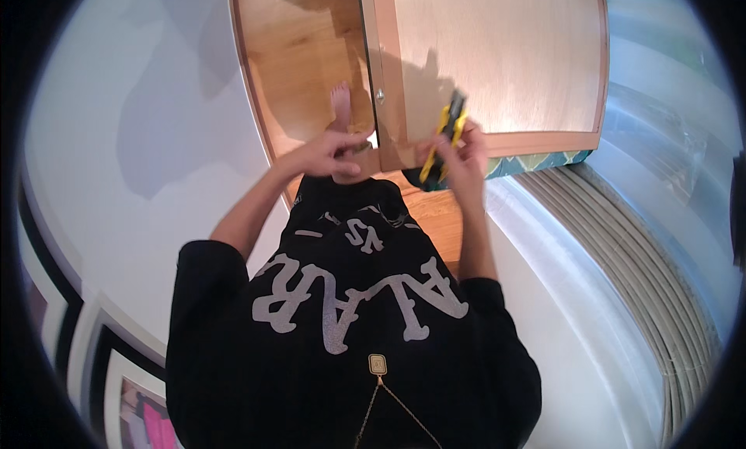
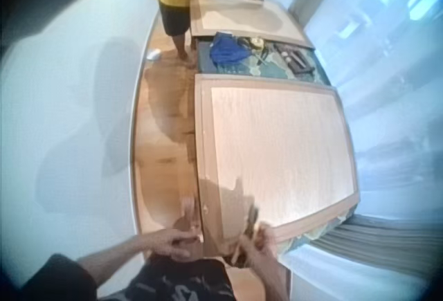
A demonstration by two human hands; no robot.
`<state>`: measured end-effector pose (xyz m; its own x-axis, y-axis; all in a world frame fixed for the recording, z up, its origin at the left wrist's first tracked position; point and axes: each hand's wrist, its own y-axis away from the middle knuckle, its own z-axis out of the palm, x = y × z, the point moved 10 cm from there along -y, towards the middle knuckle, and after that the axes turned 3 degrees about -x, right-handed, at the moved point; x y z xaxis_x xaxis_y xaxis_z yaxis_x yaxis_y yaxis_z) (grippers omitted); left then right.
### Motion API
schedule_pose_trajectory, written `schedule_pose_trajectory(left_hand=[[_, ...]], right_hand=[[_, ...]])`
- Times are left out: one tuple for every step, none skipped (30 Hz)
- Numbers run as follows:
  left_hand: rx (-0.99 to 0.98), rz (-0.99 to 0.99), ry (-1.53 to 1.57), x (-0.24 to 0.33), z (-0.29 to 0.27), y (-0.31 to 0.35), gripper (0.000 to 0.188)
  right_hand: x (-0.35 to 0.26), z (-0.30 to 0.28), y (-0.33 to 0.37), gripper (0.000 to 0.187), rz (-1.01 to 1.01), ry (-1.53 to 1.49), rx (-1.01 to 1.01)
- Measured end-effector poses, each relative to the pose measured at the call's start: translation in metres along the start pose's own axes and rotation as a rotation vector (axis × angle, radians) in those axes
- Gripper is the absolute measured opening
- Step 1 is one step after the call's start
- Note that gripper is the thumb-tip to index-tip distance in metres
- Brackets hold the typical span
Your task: The person applies brown edge tape to the edges of a wooden board, presses it down, and trims the excess with a utility knife. They repeat this process on multiple edges and wipe the surface with a blue cloth.
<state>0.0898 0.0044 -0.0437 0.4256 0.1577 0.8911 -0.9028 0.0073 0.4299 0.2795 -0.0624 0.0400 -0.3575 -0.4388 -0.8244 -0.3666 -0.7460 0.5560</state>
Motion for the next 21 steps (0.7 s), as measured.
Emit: schedule_pose_trajectory(left_hand=[[-0.018, -0.052, -0.008, 0.008, -0.021, 0.001, 0.081], [-0.03, -0.107, -0.023, 0.01, -0.037, 0.002, 0.081], [-0.061, -0.067, 0.108, 0.001, 0.038, -0.003, 0.081], [-0.04, -0.049, 0.108, 0.001, 0.032, -0.004, 0.081], [-0.017, -0.033, 0.109, 0.003, 0.028, -0.002, 0.082], [0.006, -0.098, 0.14, 0.003, 0.014, 0.011, 0.067], [-0.003, -0.092, 0.107, 0.006, 0.012, 0.011, 0.061], [-0.012, -0.087, 0.074, 0.008, 0.01, 0.011, 0.055], [-0.016, -0.073, 0.051, 0.009, 0.01, 0.009, 0.049], [-0.016, -0.021, 0.057, 0.015, 0.01, 0.008, 0.035], [-0.012, -0.005, 0.06, 0.015, 0.011, 0.008, 0.039], [-0.008, 0.01, 0.058, 0.016, 0.011, 0.007, 0.043], [-0.005, 0.024, 0.055, 0.015, 0.011, 0.007, 0.048], [-0.001, 0.033, 0.053, 0.012, 0.011, 0.006, 0.057], [0.001, 0.045, 0.05, 0.009, 0.011, 0.005, 0.067], [0.003, 0.056, 0.047, 0.008, 0.011, 0.005, 0.078], [0.016, 0.061, 0.033, 0.007, 0.01, 0.005, 0.078], [0.03, 0.063, 0.018, 0.008, 0.01, 0.005, 0.078], [0.044, 0.065, 0.004, 0.009, 0.009, 0.006, 0.078], [0.044, 0.054, 0.021, 0.008, 0.009, 0.005, 0.077], [0.045, 0.043, 0.039, 0.008, 0.009, 0.005, 0.077]], right_hand=[[0.005, 0.014, 0.005, 0.039, -0.041, 0.109, 0.004], [0.006, 0.027, 0.008, 0.034, 0.031, 0.401, 0.045], [0.029, 0.0, 0.071, 0.035, 0.121, 0.563, 0.043], [0.043, 0.007, 0.075, 0.036, 0.094, 0.642, 0.018], [0.049, 0.021, 0.075, 0.036, 0.009, 0.691, -0.005], [0.053, 0.037, 0.075, 0.037, -0.075, 0.733, -0.006], [0.049, 0.047, 0.079, 0.037, -0.208, 0.771, 0.009], [0.044, 0.056, 0.083, 0.037, -0.342, 0.808, 0.024], [0.047, 0.058, 0.083, 0.035, -0.296, 0.793, 0.018], [0.046, 0.061, 0.083, 0.034, -0.253, 0.777, 0.013], [0.046, 0.062, 0.083, 0.033, -0.21, 0.761, 0.008], [0.051, 0.061, 0.081, 0.035, -0.174, 0.792, 0.002], [0.056, 0.061, 0.078, 0.037, -0.137, 0.822, -0.004], [0.061, 0.06, 0.075, 0.04, -0.1, 0.852, -0.01], [0.06, 0.06, 0.074, 0.038, -0.11, 0.865, 0.0], [0.059, 0.06, 0.072, 0.036, -0.12, 0.878, 0.009], [0.058, 0.06, 0.072, 0.035, -0.131, 0.891, 0.019], [0.057, 0.061, 0.072, 0.033, -0.127, 0.903, 0.025], [0.054, 0.062, 0.072, 0.031, -0.124, 0.916, 0.032], [0.052, 0.063, 0.071, 0.029, -0.121, 0.928, 0.038], [0.051, 0.064, 0.071, 0.028, -0.117, 0.926, 0.039]])
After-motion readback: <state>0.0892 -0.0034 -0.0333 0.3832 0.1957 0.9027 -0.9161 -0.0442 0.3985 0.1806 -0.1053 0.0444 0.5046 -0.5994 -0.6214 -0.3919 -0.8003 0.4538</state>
